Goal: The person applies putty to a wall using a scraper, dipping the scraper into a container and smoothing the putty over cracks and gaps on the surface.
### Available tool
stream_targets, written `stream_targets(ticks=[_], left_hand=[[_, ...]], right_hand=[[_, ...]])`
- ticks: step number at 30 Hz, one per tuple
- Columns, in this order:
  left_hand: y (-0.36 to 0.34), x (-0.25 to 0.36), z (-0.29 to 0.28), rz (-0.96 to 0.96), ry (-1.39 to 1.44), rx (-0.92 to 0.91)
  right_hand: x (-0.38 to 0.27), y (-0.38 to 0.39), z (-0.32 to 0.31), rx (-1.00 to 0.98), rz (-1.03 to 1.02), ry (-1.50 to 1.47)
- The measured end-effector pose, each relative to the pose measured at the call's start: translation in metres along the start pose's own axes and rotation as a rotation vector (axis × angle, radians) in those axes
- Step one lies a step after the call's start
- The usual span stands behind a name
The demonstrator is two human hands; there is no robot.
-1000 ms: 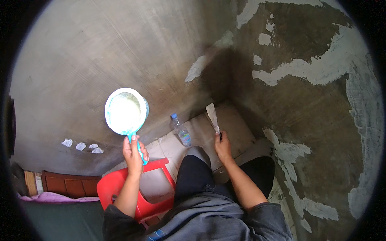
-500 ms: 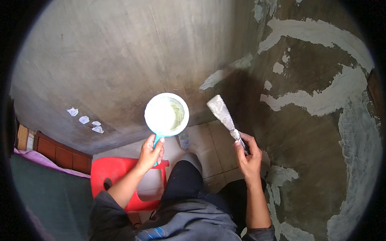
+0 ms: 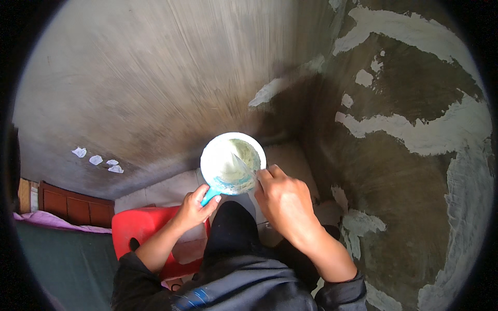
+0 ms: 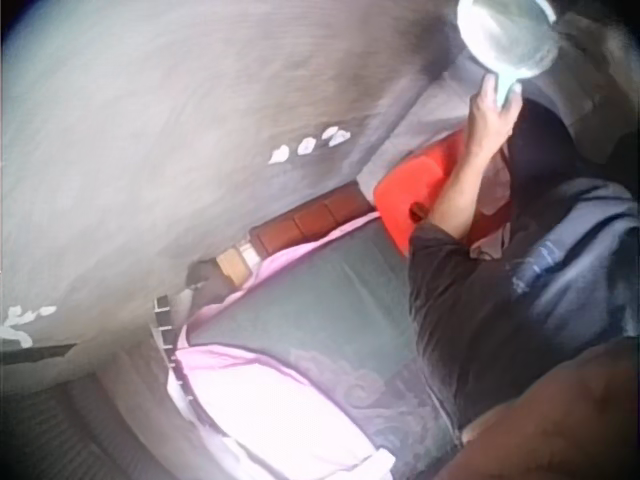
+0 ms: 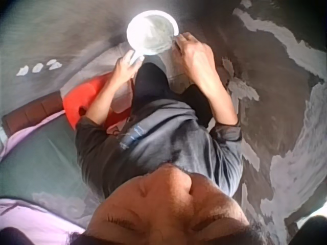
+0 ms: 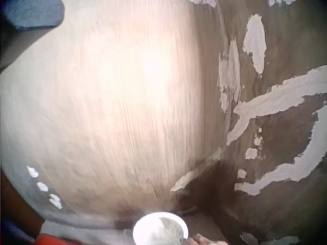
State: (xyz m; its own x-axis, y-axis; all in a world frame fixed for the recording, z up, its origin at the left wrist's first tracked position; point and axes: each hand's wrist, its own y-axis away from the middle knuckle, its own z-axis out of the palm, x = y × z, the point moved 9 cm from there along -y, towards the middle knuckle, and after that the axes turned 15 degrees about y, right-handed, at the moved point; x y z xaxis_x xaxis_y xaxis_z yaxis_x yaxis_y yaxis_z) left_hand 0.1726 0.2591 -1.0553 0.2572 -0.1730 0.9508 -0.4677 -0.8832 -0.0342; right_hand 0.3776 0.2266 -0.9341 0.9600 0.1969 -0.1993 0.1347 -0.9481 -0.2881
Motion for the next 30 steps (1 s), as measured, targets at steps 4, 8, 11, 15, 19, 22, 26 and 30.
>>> stream_targets(ticks=[4, 8, 11, 15, 19, 22, 26, 30], left_hand=[[0.001, 0.002, 0.000, 0.009, 0.035, -0.021], [0.003, 0.001, 0.006, -0.009, 0.046, -0.065], [0.004, -0.007, 0.013, 0.016, -0.028, -0.094], [0.005, -0.016, 0.019, 0.037, -0.059, -0.127], [0.005, -0.014, 0.018, 0.078, -0.062, -0.113], [0.006, -0.015, 0.018, 0.050, -0.093, -0.138], [0.003, -0.015, 0.019, 0.044, -0.073, -0.152], [0.004, -0.015, 0.018, 0.006, -0.051, -0.202]], right_hand=[[-0.008, -0.023, 0.025, -0.058, -0.064, 0.046], [-0.015, -0.027, 0.046, -0.124, -0.068, 0.008], [-0.016, -0.021, 0.056, -0.168, -0.034, -0.031], [-0.009, -0.017, 0.070, -0.197, 0.012, -0.085], [-0.002, -0.016, 0.074, -0.246, 0.100, -0.111], [-0.004, -0.015, 0.075, -0.239, 0.085, -0.093], [-0.002, -0.011, 0.073, -0.247, 0.121, -0.129], [-0.005, -0.006, 0.070, -0.206, 0.110, -0.131]])
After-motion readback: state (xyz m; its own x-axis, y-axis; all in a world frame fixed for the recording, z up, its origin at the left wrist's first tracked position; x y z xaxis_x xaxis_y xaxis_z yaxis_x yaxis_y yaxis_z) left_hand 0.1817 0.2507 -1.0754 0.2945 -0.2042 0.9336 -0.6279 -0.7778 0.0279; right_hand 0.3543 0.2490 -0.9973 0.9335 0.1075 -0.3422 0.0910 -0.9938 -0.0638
